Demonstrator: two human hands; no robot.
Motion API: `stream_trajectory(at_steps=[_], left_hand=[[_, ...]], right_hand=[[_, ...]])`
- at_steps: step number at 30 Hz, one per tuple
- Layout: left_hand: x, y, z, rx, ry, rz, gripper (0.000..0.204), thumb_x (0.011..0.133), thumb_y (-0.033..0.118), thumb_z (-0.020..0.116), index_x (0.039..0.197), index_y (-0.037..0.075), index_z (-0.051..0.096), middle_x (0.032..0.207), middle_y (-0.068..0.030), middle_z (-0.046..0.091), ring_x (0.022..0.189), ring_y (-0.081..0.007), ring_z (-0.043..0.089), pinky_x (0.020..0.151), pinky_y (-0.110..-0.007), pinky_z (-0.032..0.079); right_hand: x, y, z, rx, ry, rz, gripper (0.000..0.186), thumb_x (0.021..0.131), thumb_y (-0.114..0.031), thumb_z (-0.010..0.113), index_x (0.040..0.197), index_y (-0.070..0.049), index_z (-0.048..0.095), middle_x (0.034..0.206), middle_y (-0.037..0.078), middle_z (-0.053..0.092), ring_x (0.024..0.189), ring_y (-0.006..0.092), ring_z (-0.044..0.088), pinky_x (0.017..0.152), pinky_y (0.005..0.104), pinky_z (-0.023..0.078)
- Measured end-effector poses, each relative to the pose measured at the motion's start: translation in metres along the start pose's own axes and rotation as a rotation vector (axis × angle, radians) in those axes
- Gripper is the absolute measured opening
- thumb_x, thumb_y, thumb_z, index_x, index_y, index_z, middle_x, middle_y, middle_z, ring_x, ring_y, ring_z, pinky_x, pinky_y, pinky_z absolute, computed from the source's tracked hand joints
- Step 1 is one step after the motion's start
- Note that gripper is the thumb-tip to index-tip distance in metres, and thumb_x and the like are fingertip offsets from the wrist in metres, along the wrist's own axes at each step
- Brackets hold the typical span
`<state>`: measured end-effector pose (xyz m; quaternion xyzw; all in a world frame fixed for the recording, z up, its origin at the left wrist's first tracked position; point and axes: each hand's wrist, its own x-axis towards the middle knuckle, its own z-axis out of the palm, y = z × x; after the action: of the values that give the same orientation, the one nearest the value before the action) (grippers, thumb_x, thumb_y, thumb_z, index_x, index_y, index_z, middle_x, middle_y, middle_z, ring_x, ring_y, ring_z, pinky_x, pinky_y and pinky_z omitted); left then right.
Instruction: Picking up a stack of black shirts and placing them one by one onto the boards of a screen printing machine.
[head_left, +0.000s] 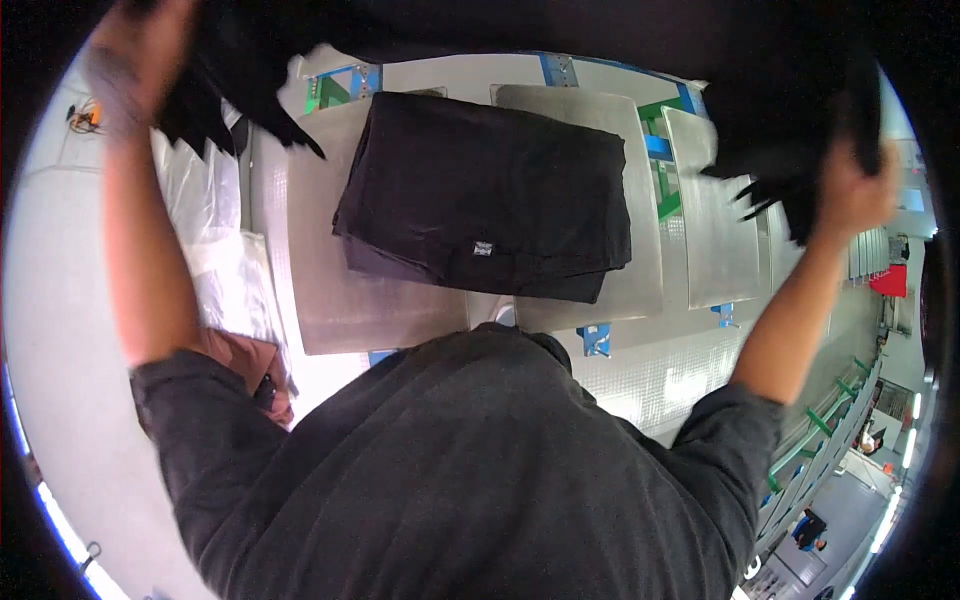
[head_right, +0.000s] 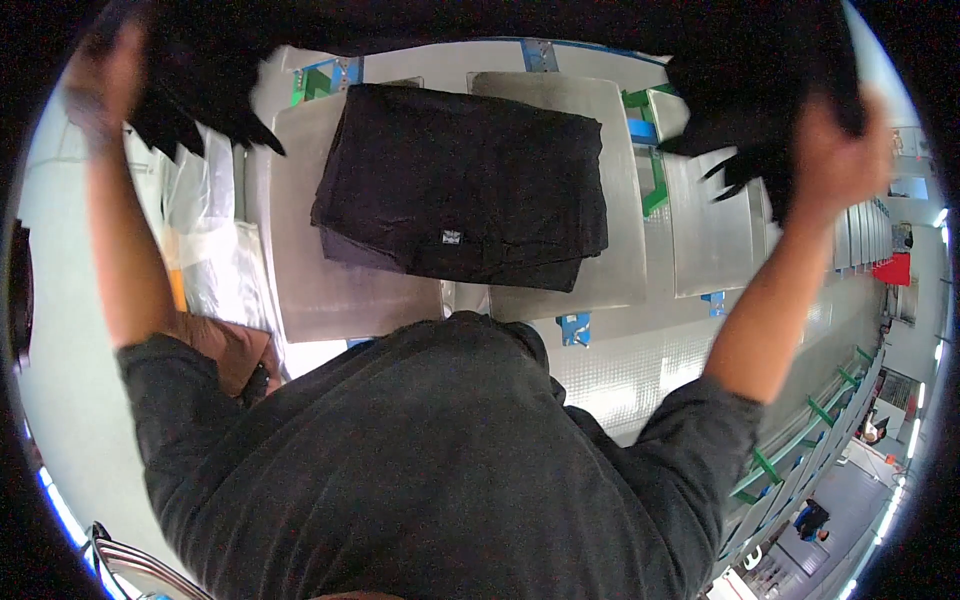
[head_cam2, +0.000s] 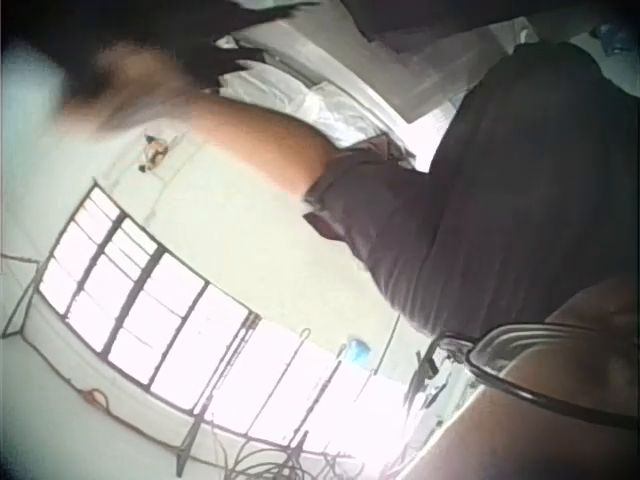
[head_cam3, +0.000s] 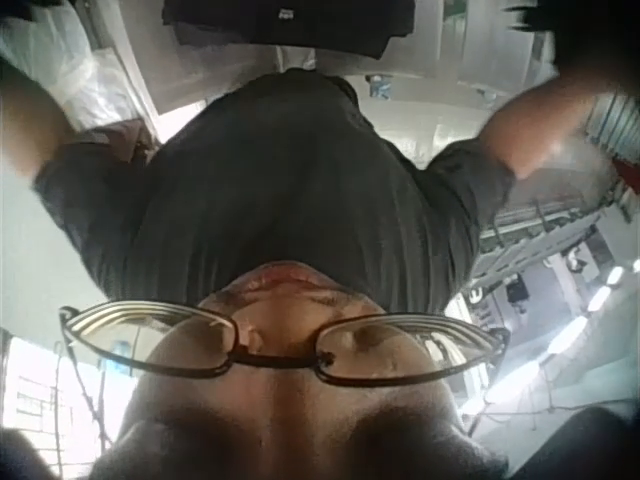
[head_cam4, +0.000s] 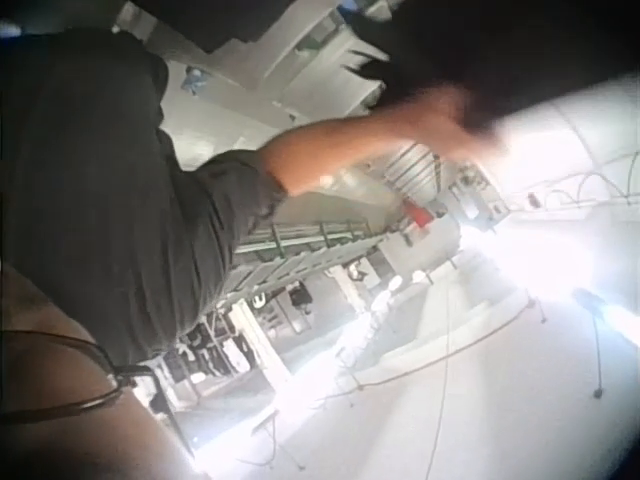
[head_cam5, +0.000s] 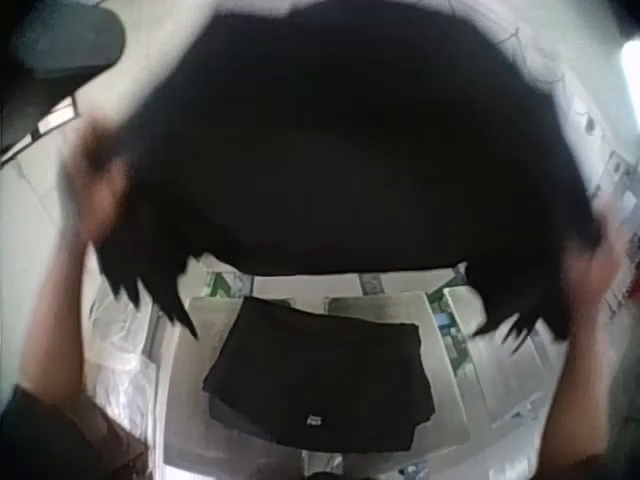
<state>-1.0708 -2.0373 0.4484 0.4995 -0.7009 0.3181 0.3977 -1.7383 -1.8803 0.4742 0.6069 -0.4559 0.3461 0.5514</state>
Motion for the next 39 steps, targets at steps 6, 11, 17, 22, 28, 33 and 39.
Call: stream_trajectory(at_steps=[6, 11, 17, 22, 28, 33, 39], left_hand=[[-0.327, 0.115, 0.031, -0.167, -0.921, 0.345, 0.047, 0.057, -0.003, 0.062, 0.101, 0.011, 0.063, 0.112, -0.0094, 0.064, 0.11, -0.0321, 0.06, 0.1, -0.042, 0.048], [-0.381, 0.133, 0.024, -0.491, -0.898, -0.193, 0.06, 0.062, 0.003, 0.067, 0.121, 0.011, 0.061, 0.128, -0.0125, 0.059, 0.124, -0.032, 0.052, 0.108, -0.046, 0.041], [-0.36, 0.154, 0.005, -0.373, -1.156, 0.004, 0.092, 0.064, 0.018, 0.083, 0.149, 0.022, 0.048, 0.16, -0.0078, 0.033, 0.147, -0.0297, 0.031, 0.124, -0.048, 0.023], [-0.38, 0.156, 0.023, -0.289, -1.041, 0.012, 0.106, 0.051, 0.031, 0.093, 0.147, 0.024, 0.049, 0.159, -0.006, 0.037, 0.148, -0.0274, 0.031, 0.124, -0.046, 0.023], [-0.371, 0.143, 0.039, -0.381, -0.955, 0.054, 0.09, 0.051, 0.003, 0.08, 0.137, 0.015, 0.057, 0.151, -0.0053, 0.049, 0.143, -0.0264, 0.041, 0.121, -0.046, 0.03], [-0.33, 0.138, 0.045, -0.368, -1.044, 0.012, 0.073, 0.061, 0.007, 0.076, 0.131, 0.011, 0.059, 0.123, -0.0116, 0.066, 0.119, -0.0339, 0.061, 0.102, -0.042, 0.049], [-0.262, 0.145, 0.074, -0.392, -0.802, -0.225, 0.064, 0.075, 0.019, 0.078, 0.135, 0.011, 0.056, 0.126, -0.0146, 0.064, 0.118, -0.0351, 0.06, 0.103, -0.045, 0.046]], right_hand=[[-0.292, -0.183, -0.049, 0.718, -1.015, 0.328, 0.048, 0.052, 0.008, 0.064, 0.099, -0.004, 0.064, 0.112, 0.013, 0.067, 0.112, 0.0353, 0.061, 0.098, 0.0475, 0.046], [-0.324, -0.231, -0.083, 0.53, -1.068, 0.545, 0.056, 0.059, 0.003, 0.062, 0.114, -0.004, 0.063, 0.131, 0.013, 0.057, 0.13, 0.035, 0.049, 0.112, 0.0477, 0.036], [-0.28, -0.232, -0.083, 0.481, -1.324, 0.33, 0.078, 0.061, -0.01, 0.076, 0.136, -0.012, 0.056, 0.147, 0.012, 0.046, 0.142, 0.0362, 0.038, 0.118, 0.0539, 0.028], [-0.298, -0.263, -0.093, 0.423, -1.305, 0.252, 0.095, 0.056, -0.022, 0.085, 0.145, -0.022, 0.051, 0.155, 0.011, 0.04, 0.148, 0.0358, 0.031, 0.118, 0.0683, 0.016], [-0.297, -0.271, -0.086, 0.436, -1.177, 0.239, 0.081, 0.059, -0.01, 0.074, 0.137, -0.019, 0.058, 0.149, 0.01, 0.047, 0.146, 0.0344, 0.036, 0.116, 0.073, 0.014], [-0.27, -0.248, -0.054, 0.623, -1.03, 0.248, 0.054, 0.061, -0.005, 0.066, 0.115, -0.008, 0.064, 0.113, 0.005, 0.066, 0.115, 0.023, 0.062, 0.115, 0.0544, 0.032], [-0.206, -0.229, 0.024, 0.596, -0.893, 0.542, 0.047, 0.072, -0.015, 0.07, 0.118, -0.006, 0.064, 0.12, 0.013, 0.066, 0.105, 0.036, 0.066, 0.089, 0.0442, 0.054]])
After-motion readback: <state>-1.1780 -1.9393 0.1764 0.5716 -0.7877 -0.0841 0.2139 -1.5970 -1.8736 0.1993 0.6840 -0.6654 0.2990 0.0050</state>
